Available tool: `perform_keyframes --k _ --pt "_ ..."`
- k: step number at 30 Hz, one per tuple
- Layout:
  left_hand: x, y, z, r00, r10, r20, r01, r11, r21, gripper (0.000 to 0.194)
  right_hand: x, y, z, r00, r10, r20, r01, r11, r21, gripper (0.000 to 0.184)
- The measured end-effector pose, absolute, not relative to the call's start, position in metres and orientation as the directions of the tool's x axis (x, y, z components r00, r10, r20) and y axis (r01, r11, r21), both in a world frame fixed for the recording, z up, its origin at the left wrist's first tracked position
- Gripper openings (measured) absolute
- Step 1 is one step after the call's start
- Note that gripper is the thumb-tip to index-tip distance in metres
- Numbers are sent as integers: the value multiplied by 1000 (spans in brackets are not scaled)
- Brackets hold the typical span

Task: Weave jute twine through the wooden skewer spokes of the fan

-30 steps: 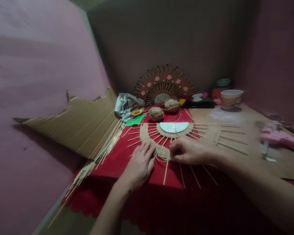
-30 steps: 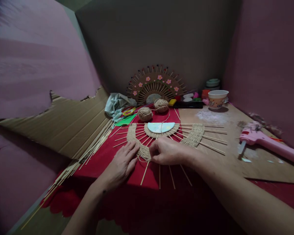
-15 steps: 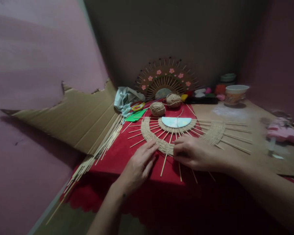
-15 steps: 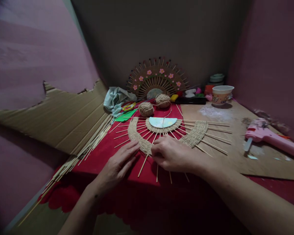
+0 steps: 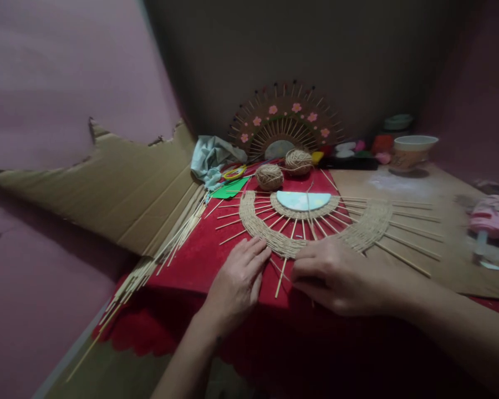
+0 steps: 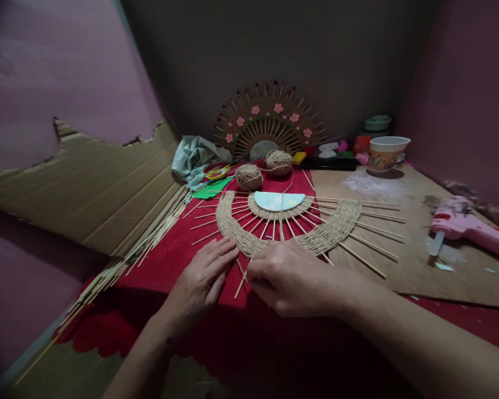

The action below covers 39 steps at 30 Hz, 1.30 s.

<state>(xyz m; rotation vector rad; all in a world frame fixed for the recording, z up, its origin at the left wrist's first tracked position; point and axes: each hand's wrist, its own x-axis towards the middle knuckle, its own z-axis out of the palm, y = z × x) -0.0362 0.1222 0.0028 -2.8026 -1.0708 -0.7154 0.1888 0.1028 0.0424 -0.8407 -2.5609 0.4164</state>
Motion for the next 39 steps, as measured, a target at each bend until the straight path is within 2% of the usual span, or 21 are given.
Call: perform_keyframes --k 4,7,15,18,27,33,36,39 --pt "-36 122 4 637 625 452 641 -755 141 41 181 96 39 -748 575 333 433 802 -412 15" --pt "-35 122 4 626 628 463 639 -753 157 42 172 92 32 -756 549 358 423 826 -374 18" --pt "-34 121 3 623 614 484 633 -760 150 41 161 86 20 -836 362 412 383 923 -34 18" --pt "-34 120 3 629 607 486 626 -766 146 41 169 80 19 -843 368 391 414 910 35 16" --pt "-35 120 3 637 626 449 610 -766 204 39 185 75 16 -814 422 399 471 882 28 12" --pt "-30 116 18 505 707 495 593 -701 397 19 184 76 13 -810 420 409 467 884 16 15" --pt "-21 111 27 552 762 338 664 -647 376 13 185 76 12 -808 425 409 470 882 11 17" --pt "-9 107 35 562 812 157 772 -583 252 18 186 76 11 -807 435 399 472 881 -7 16"
